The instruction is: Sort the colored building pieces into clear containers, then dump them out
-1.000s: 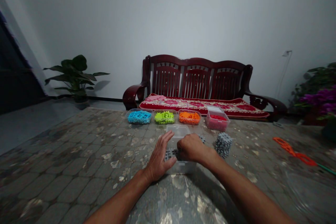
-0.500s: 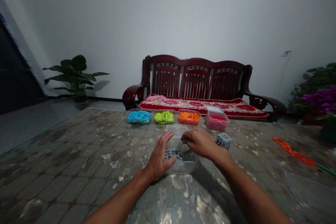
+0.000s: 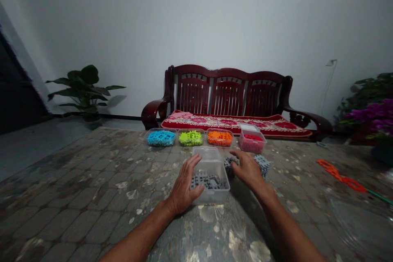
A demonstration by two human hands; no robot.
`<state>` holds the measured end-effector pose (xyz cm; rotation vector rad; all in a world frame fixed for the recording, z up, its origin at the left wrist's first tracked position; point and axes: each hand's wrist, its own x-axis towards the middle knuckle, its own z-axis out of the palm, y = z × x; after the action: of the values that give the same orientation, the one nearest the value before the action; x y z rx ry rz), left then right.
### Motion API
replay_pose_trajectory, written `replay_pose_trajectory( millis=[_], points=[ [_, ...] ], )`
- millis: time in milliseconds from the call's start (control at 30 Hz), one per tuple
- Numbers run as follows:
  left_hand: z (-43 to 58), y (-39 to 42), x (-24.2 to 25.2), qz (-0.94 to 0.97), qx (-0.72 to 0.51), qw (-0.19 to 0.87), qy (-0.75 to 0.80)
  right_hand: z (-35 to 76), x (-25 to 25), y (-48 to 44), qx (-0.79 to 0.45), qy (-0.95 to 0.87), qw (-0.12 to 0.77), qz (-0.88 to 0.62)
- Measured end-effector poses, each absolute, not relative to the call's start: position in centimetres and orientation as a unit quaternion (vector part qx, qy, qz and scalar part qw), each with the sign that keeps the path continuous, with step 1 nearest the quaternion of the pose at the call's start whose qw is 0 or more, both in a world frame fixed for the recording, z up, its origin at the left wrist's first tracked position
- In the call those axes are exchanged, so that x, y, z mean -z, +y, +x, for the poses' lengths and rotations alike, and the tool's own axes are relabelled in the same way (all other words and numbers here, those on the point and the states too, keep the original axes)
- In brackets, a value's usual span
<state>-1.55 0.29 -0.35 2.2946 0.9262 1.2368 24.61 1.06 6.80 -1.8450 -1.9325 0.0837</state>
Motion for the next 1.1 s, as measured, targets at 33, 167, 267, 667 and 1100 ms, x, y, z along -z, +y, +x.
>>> replay_pose_trajectory(
  millis=[33,167,267,667,1100],
  points=[
    [-1.6,0.3,0.4,0.815,-0.440,0.186,0.329,24.6,-6.6,1.0,-0.026,-0.702,0.218,-0.677],
    [-1.6,0.4,0.5,0.815,-0.443,0.179,0.328,24.5,-6.5,0.9,-0.016,-0.703,0.150,-0.695],
    [-1.6,0.4,0.5,0.816,-0.441,0.181,0.328,24.5,-6.5,1.1,-0.020,-0.703,0.112,-0.702],
    [-1.5,0.2,0.6,0.803,-0.453,0.204,0.329,23.2,-8.5,-0.3,-0.122,-0.766,0.296,-0.557],
    [-1.5,0.2,0.9,0.792,-0.452,0.229,0.340,22.4,-6.5,0.8,-0.138,-0.734,0.394,-0.536]
  ],
)
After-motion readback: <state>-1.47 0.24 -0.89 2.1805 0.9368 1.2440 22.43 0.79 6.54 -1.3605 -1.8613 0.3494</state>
